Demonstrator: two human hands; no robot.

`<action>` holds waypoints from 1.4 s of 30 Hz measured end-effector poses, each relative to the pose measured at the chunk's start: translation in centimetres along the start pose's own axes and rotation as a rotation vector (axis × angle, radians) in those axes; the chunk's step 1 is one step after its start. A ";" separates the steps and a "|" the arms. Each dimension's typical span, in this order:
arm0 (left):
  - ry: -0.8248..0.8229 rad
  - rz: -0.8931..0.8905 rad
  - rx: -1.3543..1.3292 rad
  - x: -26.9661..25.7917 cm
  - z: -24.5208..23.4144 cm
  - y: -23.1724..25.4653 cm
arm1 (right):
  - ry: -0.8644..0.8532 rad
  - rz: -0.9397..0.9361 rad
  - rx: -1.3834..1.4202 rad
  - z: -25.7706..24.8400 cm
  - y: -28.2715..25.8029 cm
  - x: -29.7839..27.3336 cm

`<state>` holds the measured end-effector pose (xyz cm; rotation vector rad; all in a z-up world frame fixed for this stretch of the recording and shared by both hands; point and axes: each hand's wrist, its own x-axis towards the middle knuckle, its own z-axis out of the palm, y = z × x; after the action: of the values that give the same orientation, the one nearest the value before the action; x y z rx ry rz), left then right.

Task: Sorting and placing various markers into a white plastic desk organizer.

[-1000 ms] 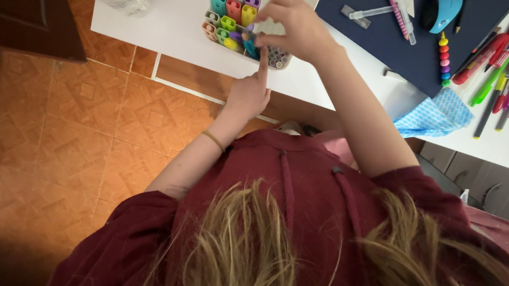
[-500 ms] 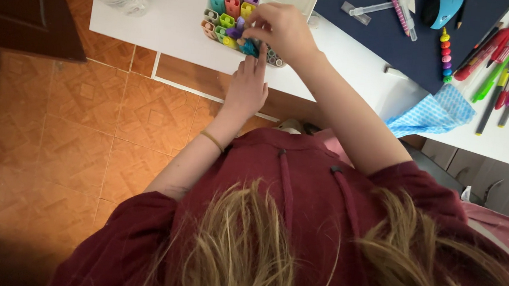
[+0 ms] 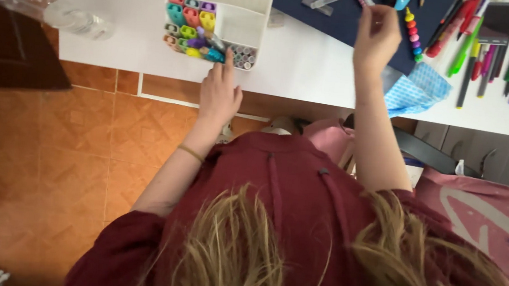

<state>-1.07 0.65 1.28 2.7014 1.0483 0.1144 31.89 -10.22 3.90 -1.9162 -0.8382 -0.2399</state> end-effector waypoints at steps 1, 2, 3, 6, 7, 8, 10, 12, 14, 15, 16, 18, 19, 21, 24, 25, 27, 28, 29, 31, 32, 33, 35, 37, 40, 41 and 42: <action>0.000 0.004 0.000 0.2 0.0 -0.1 | 0.003 0.001 -0.003 -0.3 0.8 0.5; 0.005 -0.012 -0.072 0.2 0.0 -0.2 | -0.014 -0.047 -0.009 -0.6 1.7 0.9; 0.011 -0.028 -0.144 0.3 0.1 -0.2 | -0.031 -0.096 -0.015 -0.9 2.6 1.3; 0.055 -0.016 -0.229 0.3 0.2 -0.5 | 0.082 -0.113 -0.012 -1.3 3.0 2.6; 0.055 -0.011 -0.230 0.3 0.0 -0.1 | 0.086 -0.112 -0.015 -1.8 3.7 2.8; 0.064 -0.015 -0.241 0.3 -0.3 0.2 | 0.111 -0.081 -0.029 -2.0 4.3 3.1; 0.074 -0.017 -0.252 0.3 -0.6 0.6 | 0.138 -0.049 -0.043 -2.7 5.5 3.4; 0.118 -0.001 -0.276 0.2 -0.7 1.2 | 0.211 -0.011 -0.054 -3.9 6.9 3.6; 0.123 0.030 -0.303 0.3 -0.9 2.0 | 0.234 0.013 -0.094 -5.3 8.0 3.4; 0.130 0.058 -0.329 0.4 -1.0 2.4 | 0.255 0.035 -0.132 -5.9 8.6 3.2; 0.128 0.061 -0.328 0.5 -1.4 3.2 | 0.257 0.038 -0.132 -6.6 9.6 3.1; 0.100 0.146 -0.348 0.9 -2.1 4.8 | 0.363 0.231 -0.283 -7.9 11.8 2.8; 0.096 0.151 -0.348 1.0 -1.5 5.1 | 0.367 0.235 -0.286 -8.6 12.6 2.6; 0.164 0.311 -0.351 1.3 -0.3 5.8 | 0.244 0.269 -0.488 -10.1 14.2 2.1; 0.048 0.333 -0.373 2.0 -0.4 8.3 | -0.020 0.376 -0.701 -10.4 18.4 1.7; 0.045 0.341 -0.375 2.3 -0.1 8.9 | -0.015 0.381 -0.705 -10.4 18.7 1.7; 0.136 0.464 -0.381 2.9 0.3 9.9 | -0.180 0.477 -0.759 -10.0 19.3 1.7; 0.133 0.468 -0.381 3.1 0.5 10.2 | -0.178 0.482 -0.760 -9.8 19.6 1.8; 0.144 0.483 -0.374 3.3 0.7 10.6 | -0.203 0.512 -0.790 -9.5 19.9 1.8; 0.155 0.502 -0.367 3.6 0.9 11.2 | -0.225 0.544 -0.820 -9.2 20.9 1.9; 0.149 0.503 -0.366 3.8 0.9 11.5 | -0.241 0.581 -0.816 -9.0 21.6 2.0; 0.143 0.504 -0.365 4.0 0.9 11.7 | -0.258 0.617 -0.812 -8.8 22.3 2.0; 0.143 0.507 -0.368 4.3 1.4 11.8 | -0.267 0.618 -0.794 -8.9 23.0 2.2; 0.141 0.510 -0.372 4.4 1.6 12.0 | -0.279 0.620 -0.776 -9.1 23.1 2.2; 0.144 0.513 -0.361 4.7 1.6 12.3 | -0.294 0.676 -0.667 -10.0 21.6 2.7; 0.151 0.516 -0.362 4.8 1.8 12.4 | -0.327 0.709 -0.609 -10.3 20.6 3.0; 0.156 0.517 -0.364 4.8 1.9 12.4 | -0.362 0.741 -0.551 -10.6 19.6 3.2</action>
<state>10.91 -5.33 2.51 2.5774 0.2937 0.5545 48.89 -23.09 -3.30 -2.6995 -0.2318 0.3762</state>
